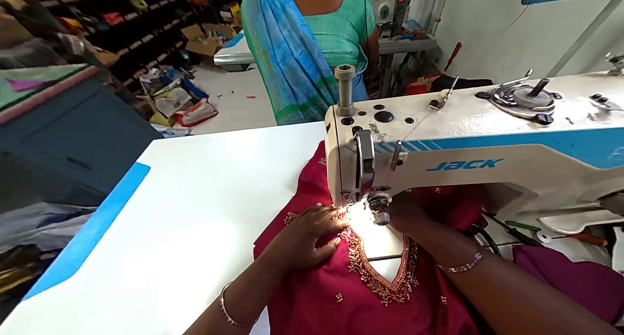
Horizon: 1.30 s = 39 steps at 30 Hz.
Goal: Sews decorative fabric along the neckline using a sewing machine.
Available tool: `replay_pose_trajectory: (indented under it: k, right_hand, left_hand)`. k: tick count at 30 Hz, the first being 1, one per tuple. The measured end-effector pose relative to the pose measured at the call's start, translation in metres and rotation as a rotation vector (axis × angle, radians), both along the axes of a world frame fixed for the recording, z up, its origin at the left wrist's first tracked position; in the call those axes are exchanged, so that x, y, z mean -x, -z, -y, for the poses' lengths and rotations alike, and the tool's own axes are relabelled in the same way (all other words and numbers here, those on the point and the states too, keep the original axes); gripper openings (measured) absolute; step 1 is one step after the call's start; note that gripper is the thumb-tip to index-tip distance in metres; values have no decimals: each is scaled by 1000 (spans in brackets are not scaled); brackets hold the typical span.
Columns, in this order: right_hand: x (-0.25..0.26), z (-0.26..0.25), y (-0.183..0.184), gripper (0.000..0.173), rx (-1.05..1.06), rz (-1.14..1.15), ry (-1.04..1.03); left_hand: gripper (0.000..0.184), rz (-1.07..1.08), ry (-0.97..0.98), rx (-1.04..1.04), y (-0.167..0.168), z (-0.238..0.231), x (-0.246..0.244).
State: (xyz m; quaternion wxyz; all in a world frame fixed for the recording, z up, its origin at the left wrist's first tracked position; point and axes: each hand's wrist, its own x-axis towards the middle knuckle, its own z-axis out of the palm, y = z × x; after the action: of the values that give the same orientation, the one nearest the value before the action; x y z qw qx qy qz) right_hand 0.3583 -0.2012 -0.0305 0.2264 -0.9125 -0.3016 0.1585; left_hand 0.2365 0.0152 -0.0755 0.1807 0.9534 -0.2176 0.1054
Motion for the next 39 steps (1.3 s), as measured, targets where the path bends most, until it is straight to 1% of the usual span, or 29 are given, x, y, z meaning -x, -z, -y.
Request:
replay_pose_trajectory:
  k: [2,4,5,7,8,10,11,12,16,23,28,32,39]
  right_hand:
    - [0,0,-4,21,-15,-11,-7]
    - [1,1,-7,21,-1,-16,-22]
    - [0,1,-6,21,1,-15,-31]
    - [-2,1,-3,23,6,-17,-46]
    - [-2,2,-3,22,-6,-8,-58]
    - [-1,4,-7,22,4,-16,-82]
    - [0,6,-11,22,21,-30,-91]
    - [0,7,-15,23,41,-47,-92]
    - [-1,10,-20,20,79,-77,-94]
    - [5,12,-15,21,23,-18,-64]
    - [-2,7,-16,25,102,-67,-78]
    - [2,9,-18,24,74,-53,-62]
    - [-10,7,-16,27,111,-109,-93]
  left_hand:
    - [37,-53,-109,-96,-17,15,7]
    - [30,-135,-250,-136,-32,46,17]
    - [32,-245,-340,-126,-38,64,23]
    - [50,-482,-502,-70,-44,96,32]
    - [58,-487,-556,-43,-38,106,36]
    - [63,-234,-607,-36,-10,115,46]
    - [65,-155,-612,-40,-1,115,48]
    - [66,-130,-610,-43,2,113,49]
    - [68,-199,-600,-35,-2,107,48]
    - [71,-179,-591,-14,-1,102,49]
    - [72,-266,-597,-4,-7,101,46]
    - [72,-271,-583,-7,-7,97,45]
    - [72,-291,-557,12,-8,90,41]
